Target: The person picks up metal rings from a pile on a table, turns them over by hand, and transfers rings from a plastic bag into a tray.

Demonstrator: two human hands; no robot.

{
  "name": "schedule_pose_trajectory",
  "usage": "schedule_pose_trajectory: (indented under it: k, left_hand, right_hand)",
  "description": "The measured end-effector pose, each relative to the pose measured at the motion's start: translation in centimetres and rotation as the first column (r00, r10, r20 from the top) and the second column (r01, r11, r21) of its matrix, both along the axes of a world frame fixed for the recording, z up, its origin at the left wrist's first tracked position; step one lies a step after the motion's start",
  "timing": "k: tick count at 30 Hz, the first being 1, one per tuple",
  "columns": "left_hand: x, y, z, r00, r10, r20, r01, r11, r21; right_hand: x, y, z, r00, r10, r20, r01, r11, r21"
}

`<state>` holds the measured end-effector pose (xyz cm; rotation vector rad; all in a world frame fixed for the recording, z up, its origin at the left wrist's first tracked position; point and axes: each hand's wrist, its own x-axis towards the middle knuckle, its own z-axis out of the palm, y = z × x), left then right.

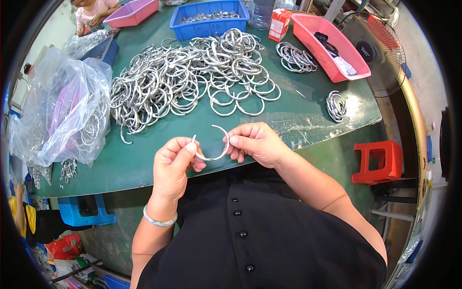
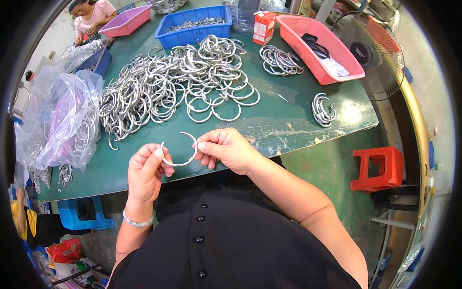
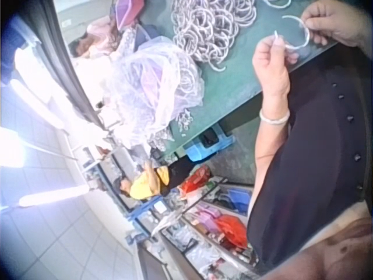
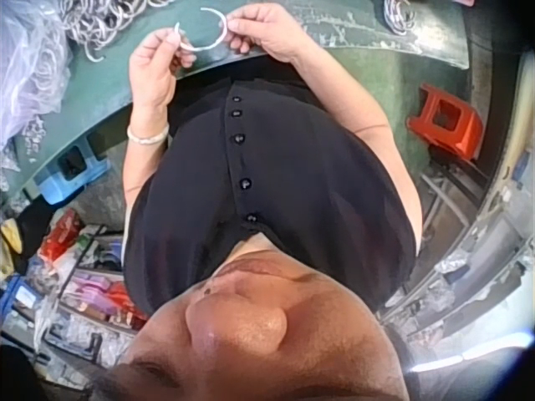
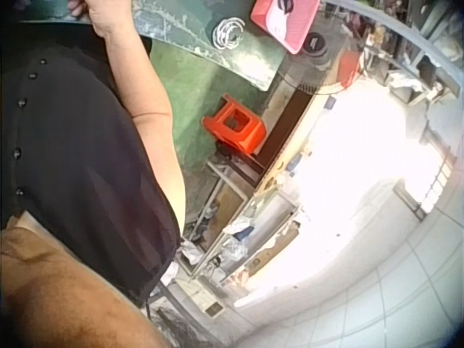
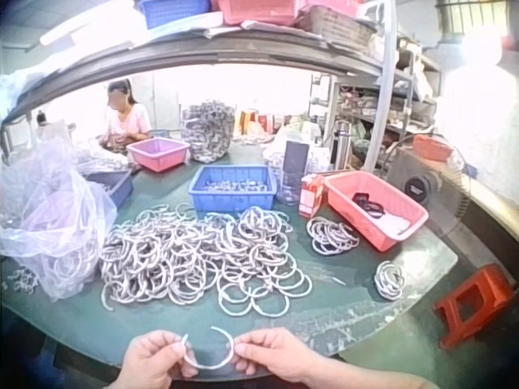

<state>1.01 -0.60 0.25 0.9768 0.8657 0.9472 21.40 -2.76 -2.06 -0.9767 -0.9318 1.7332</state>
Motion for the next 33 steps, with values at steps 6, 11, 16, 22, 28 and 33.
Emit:
schedule_pose_trajectory:
  k: [6, 11, 16, 22, 28, 33]
  left_hand:
    - [0.0, 0.6, 0.2, 0.999, -0.010, 0.037, 0.013, 0.997, -0.082]
    - [-0.4, 1.7, -0.6, 0.995, -0.018, 0.094, 0.035, 0.983, -0.180]
    - [-0.4, 2.0, -1.2, 0.988, -0.049, 0.146, 0.084, 0.966, -0.243]
    - [-0.3, 2.3, -1.3, 0.993, -0.052, 0.109, 0.078, 0.965, -0.250]
    - [-0.5, 2.3, -1.3, 0.993, -0.053, 0.106, 0.077, 0.969, -0.233]
    - [-0.5, 2.6, -1.0, 0.990, -0.059, 0.126, 0.087, 0.969, -0.231]
  right_hand:
    - [0.1, 0.1, 0.3, 0.999, 0.020, 0.042, -0.019, 1.000, -0.025]
    - [0.3, 0.3, 0.1, 0.999, 0.032, -0.038, -0.034, 0.997, -0.070]
    - [0.3, 0.1, 0.0, 0.990, 0.045, -0.136, -0.060, 0.992, -0.108]
    - [0.0, 0.1, 0.3, 0.993, 0.040, -0.111, -0.053, 0.991, -0.121]
    - [-0.3, -0.4, 0.1, 0.998, -0.058, 0.017, 0.057, 0.997, 0.045]
    - [-0.5, -0.3, 0.7, 0.997, -0.011, 0.078, 0.003, 0.996, 0.094]
